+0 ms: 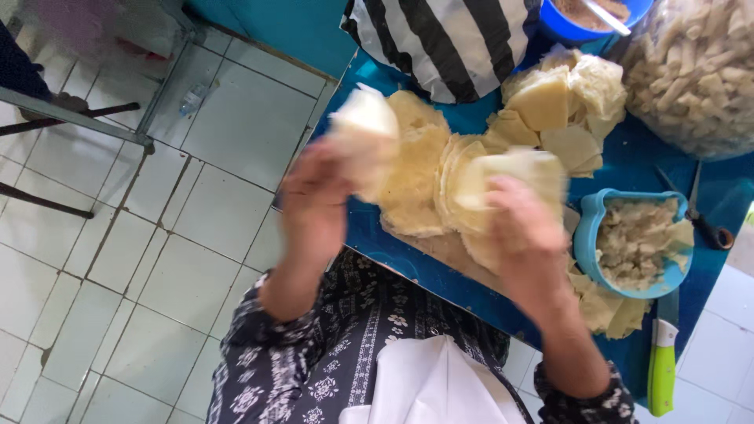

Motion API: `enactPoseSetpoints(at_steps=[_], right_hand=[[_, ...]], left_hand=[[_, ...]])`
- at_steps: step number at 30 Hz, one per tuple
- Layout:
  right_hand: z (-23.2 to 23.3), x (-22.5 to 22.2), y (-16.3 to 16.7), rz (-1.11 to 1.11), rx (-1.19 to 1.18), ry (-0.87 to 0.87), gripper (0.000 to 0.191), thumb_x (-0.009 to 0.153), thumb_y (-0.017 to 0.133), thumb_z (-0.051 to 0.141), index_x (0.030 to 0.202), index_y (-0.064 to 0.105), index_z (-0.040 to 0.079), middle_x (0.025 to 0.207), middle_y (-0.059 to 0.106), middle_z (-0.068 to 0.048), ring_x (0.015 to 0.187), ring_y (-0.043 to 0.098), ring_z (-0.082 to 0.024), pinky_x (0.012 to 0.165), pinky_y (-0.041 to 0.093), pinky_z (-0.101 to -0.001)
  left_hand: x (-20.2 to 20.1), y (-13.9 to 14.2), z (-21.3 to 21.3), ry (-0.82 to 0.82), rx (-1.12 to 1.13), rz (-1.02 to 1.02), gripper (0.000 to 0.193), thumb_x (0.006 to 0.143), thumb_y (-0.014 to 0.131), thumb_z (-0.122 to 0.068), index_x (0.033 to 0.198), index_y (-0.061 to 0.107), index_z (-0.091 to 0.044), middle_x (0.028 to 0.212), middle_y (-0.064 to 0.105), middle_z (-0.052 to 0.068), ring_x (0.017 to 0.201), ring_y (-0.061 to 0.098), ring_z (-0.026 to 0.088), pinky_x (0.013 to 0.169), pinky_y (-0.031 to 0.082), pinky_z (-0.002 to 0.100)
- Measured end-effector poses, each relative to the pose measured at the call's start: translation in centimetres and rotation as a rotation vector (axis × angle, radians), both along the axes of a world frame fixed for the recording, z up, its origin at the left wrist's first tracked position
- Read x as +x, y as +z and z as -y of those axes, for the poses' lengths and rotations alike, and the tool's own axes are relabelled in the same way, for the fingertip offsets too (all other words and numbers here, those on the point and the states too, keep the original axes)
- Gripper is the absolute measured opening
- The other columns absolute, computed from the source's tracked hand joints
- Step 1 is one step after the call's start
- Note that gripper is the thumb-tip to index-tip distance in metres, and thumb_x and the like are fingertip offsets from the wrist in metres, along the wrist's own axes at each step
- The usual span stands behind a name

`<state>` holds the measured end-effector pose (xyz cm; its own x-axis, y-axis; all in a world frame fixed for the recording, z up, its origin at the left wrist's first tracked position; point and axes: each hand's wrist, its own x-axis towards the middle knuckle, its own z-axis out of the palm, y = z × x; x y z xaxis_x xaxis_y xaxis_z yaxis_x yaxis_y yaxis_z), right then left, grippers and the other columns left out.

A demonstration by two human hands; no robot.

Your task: The person cuts round spongy cakes into smaller pieces with scissors on a cutting board, tears pieces apart by hand, and places the pieces into a blue bowl and onto piles on the table. A knife and a bag of already cut pieces sit nearby on the blue work table.

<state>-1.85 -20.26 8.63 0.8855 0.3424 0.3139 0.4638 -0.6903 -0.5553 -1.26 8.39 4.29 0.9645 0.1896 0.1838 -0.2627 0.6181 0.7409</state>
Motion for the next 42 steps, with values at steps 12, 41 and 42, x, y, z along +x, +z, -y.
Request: enactPoseSetpoints(at_steps=[12,41,42], right_hand=[[0.2,-2.8,3.5,-0.196,-0.242,-0.043,0.008,0.090,0.072,0.012,0.087,0.068,0.006,0.087,0.069,-0.011,0.075,0.067,-0.033,0.064,0.053,-0.0416],[-3.6,6.2,-2.5,-0.648,0.244,-0.143,0.021,0.101,0.069,0.005,0.110,0.069,-0.014,0.098,0.065,-0.030,0.083,0.054,-0.050,0.071,0.042,-0.0461],[-2.8,6.8,-2.3,-0.702,0.505,-0.100,0.019,0.102,0.067,0.004,0.112,0.069,-0.012,0.102,0.068,-0.023,0.087,0.059,-0.038,0.076,0.046,-0.0403]], left_hand=[[0.7,2.2,9.6,0.120,1.098,0.372,0.037,0.104,0.067,-0.016,0.140,0.059,-0.010,0.138,0.061,0.016,0.124,0.065,0.030,0.104,0.056,0.038],[1.6,2.7,7.7,0.205,0.688,-0.153,0.011,0.104,0.064,-0.014,0.110,0.066,-0.005,0.100,0.071,0.011,0.084,0.073,0.020,0.074,0.060,0.029],[1.9,2.3,7.6,0.225,0.714,-0.133,0.011,0.105,0.063,-0.013,0.110,0.066,-0.005,0.101,0.071,0.010,0.085,0.072,0.019,0.075,0.060,0.029]])
